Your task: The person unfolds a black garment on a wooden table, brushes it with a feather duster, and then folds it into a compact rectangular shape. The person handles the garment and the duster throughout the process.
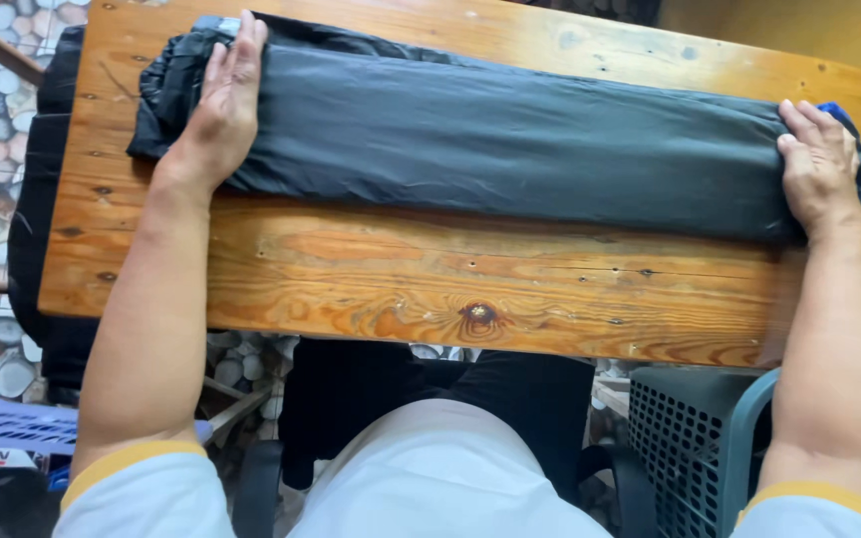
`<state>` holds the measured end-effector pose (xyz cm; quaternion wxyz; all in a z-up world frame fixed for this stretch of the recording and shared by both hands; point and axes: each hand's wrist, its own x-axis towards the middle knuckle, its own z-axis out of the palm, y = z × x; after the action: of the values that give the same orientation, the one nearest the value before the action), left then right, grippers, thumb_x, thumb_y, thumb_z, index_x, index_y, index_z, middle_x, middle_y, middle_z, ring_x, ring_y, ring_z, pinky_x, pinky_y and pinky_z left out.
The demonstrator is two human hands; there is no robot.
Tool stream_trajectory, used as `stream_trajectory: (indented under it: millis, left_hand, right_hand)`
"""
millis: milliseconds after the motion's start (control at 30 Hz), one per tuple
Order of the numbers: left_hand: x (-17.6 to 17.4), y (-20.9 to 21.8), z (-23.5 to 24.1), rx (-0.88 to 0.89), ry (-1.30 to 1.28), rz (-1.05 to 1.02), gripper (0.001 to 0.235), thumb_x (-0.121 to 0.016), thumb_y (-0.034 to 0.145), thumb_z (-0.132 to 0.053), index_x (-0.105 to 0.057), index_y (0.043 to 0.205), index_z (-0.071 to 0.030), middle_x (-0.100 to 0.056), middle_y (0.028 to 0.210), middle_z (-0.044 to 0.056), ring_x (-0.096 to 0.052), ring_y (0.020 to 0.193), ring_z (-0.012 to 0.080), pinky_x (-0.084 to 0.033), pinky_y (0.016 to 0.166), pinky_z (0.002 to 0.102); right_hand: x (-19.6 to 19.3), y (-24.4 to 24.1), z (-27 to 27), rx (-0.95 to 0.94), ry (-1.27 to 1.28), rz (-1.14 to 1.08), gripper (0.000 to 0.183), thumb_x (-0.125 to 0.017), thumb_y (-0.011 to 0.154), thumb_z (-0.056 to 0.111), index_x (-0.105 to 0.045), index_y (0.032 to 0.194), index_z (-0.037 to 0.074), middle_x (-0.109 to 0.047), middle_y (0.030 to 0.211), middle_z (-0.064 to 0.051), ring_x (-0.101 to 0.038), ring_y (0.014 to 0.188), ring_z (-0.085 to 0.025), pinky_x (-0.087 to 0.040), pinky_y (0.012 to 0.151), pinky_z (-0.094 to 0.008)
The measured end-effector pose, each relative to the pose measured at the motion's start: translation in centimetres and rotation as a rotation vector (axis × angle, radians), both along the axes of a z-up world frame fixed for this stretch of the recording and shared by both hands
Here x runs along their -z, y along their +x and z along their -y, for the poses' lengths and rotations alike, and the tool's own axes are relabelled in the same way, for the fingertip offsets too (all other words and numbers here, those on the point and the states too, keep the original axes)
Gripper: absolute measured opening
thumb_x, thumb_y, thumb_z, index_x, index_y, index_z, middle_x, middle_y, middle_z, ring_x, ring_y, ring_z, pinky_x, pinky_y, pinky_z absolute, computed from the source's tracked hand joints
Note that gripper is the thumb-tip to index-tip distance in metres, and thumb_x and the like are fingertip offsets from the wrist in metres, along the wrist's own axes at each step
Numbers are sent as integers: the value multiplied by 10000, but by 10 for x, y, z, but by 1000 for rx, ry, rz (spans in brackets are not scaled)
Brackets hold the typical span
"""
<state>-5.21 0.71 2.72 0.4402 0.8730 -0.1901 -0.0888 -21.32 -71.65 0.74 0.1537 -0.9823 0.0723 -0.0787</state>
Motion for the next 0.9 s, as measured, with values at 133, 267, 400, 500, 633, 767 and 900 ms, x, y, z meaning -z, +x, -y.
stream_trajectory:
  millis: [133, 267, 400, 500, 633, 767, 900]
  left_hand:
    - [-14, -6, 2, -24, -50, -75, 780, -93, 1035, -559, -80, 1624, -47, -168, 1730, 132, -52, 1586, 165, 55, 1263, 336]
    - [-20, -11, 5, -13, -17, -61, 844, -90, 1008, -599, -102, 1631, -31, -79, 1732, 99, -1, 1583, 155, 54, 1278, 352]
    - [-16, -10, 4, -21, -3, -34, 879, -62, 985, -636, -107, 1633, -44, -105, 1730, 128, -18, 1589, 190, 67, 1266, 355]
    - [-18, -12, 5, -37, 7, -30, 917, -50, 960, -671, -108, 1635, -53, -115, 1729, 141, -8, 1590, 219, 75, 1260, 353]
    - [-21, -15, 5, -88, 37, -52, 990, -27, 891, -743, -124, 1646, -110, -124, 1732, 119, 6, 1590, 295, 55, 1260, 380]
    - [-10, -9, 4, -63, 26, 15, 896, -74, 971, -678, -115, 1635, -77, -166, 1721, 163, -61, 1597, 236, 51, 1264, 368]
    - [-11, -9, 0, -88, -64, -14, 908, -117, 959, -696, -154, 1625, -80, -218, 1710, 152, -88, 1579, 323, -4, 1264, 420]
  right_hand:
    - [-36, 13, -25, 136, 10, -233, 517, -460, 1027, 279, -562, 1525, 184, -445, 1622, -144, -302, 1523, -285, 33, 1146, -714]
    - [-40, 45, -78, 155, -320, -192, 529, -359, 1090, 337, -562, 1492, 60, -365, 1659, -279, -178, 1518, -493, -14, 1092, -789]
    - [-40, 72, -247, -173, -332, 212, 550, -489, 1129, 292, -591, 1517, -84, -501, 1544, -329, -367, 1432, -501, -156, 1111, -660]
    - [-70, 65, -411, -348, -197, 109, 544, -407, 1116, 365, -480, 1545, 38, -399, 1597, -208, -268, 1485, -380, -125, 1200, -523]
    - [-53, 72, -532, -440, -146, -34, 601, -290, 1083, 440, -322, 1624, 181, -237, 1698, -108, -99, 1573, -309, 18, 1239, -562]
    - [-16, 89, -560, -392, -222, 77, 576, -300, 1085, 429, -381, 1606, 196, -305, 1677, -107, -161, 1563, -336, -64, 1231, -608]
    - [-7, 89, -565, -365, -288, 8, 591, -258, 1082, 428, -323, 1624, 201, -294, 1684, -103, -178, 1562, -357, -40, 1229, -617]
